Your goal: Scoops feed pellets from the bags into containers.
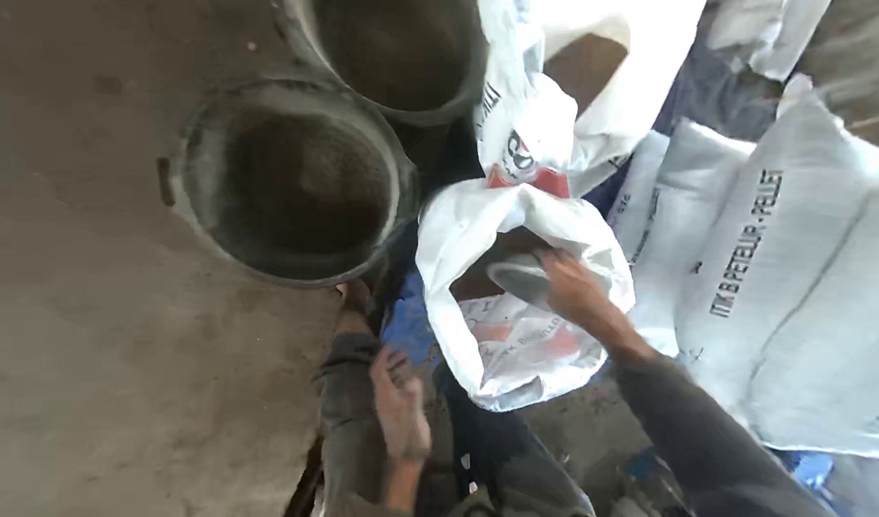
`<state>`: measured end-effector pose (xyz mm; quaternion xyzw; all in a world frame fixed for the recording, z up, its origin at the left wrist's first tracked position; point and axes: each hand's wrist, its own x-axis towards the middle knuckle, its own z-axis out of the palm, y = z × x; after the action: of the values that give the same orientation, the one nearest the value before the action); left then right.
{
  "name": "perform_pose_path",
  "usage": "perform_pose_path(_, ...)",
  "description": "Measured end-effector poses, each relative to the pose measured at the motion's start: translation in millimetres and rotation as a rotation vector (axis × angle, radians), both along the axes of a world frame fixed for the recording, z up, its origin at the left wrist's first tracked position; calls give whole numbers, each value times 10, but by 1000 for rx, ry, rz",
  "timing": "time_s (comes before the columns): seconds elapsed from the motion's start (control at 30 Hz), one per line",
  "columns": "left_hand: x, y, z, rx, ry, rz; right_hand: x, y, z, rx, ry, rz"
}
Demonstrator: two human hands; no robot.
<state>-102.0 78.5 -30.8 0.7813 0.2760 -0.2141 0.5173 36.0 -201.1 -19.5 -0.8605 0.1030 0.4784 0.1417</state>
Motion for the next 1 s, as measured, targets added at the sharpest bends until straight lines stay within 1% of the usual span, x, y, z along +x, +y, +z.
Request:
perform_pose_path(0.03, 70, -204, 140, -89, 64, -2, -55, -14, -533, -13, 20, -48)
perform_pose_path(0.07, 144, -384, 267, -133, 159, -2, -107, -14, -1027, -27, -46, -89)
perform_pose_path(0.1, 196, -527, 368, -128, 273, -4, -178, -7, -1459, -37, -126, -143)
perform_pose_path(0.13, 240, -630, 423, -91, 357, -30, -255, -6, -1814, -33, -188, -207)
perform_pose_path(0.17, 281, -704, 435, -39, 391, -72, -281, -7, -2051, -8, -191, -291)
perform_pose_path(0.2, 308, -747, 430, 19, 391, -128, -282, 14, -2158, 21, -181, -353)
perform_pose_path(0.23, 365, -769, 432, 59, 405, -186, -273, 60, -2152, 42, -172, -368)
perform_pose_path(0.27, 457, -785, 422, 74, 465, -220, -208, 109, -2065, 69, -149, -374)
perform_pose_path(0.3, 566, -821, 403, 93, 540, -206, -51, 138, -1893, 78, -62, -367)
perform_pose_path(0.33, 628, -848, 395, 112, 608, -181, -2, 142, -1839, 88, -40, -387)
perform_pose_path(0.37, 627, -835, 381, 99, 641, -118, -100, 132, -1920, 117, -64, -455)
perform_pose_path(0.4, 615, -824, 364, 52, 631, 9, -226, 103, -2066, 187, -66, -556)
perform_pose_path(0.43, 595, -816, 332, -26, 589, 181, -304, 61, -2221, 247, -51, -635)
perform_pose_path(0.47, 547, -786, 295, -105, 517, 307, -304, 26, -2358, 269, -32, -665)
perform_pose_path(0.5, 481, -726, 281, -180, 460, 332, -264, -1, -2455, 276, 50, -626)
perform_pose_path(0.57, 334, -609, 242, -286, 411, 282, -262, -11, -2585, 260, 217, -397)
perform_pose_path(0.6, 288, -594, 227, -295, 398, 273, -372, 14, -2636, 258, 217, -296)
perform_pose_path(0.63, 267, -599, 213, -289, 406, 271, -456, 25, -2670, 265, 212, -284)
perform_pose_path(0.7, 231, -597, 201, -290, 426, 271, -552, -28, -2754, 337, 231, -359)
perform_pose_path(0.77, 260, -619, 235, -251, 441, 280, -490, -115, -2674, 423, 293, -453)
perform_pose_path(0.8, 289, -642, 272, -194, 483, 262, -451, -149, -2635, 456, 322, -457)
perform_pose_path(0.87, 342, -679, 333, -110, 575, 161, -522, -157, -2632, 530, 317, -403)
perform_pose_path(0.93, 435, -728, 384, -129, 593, 105, -493, -152, -2572, 577, 272, -296)
perform_pose_path(1.0, 580, -730, 504, -156, 571, 106, -468, -152, -2479, 585, 203, -253)
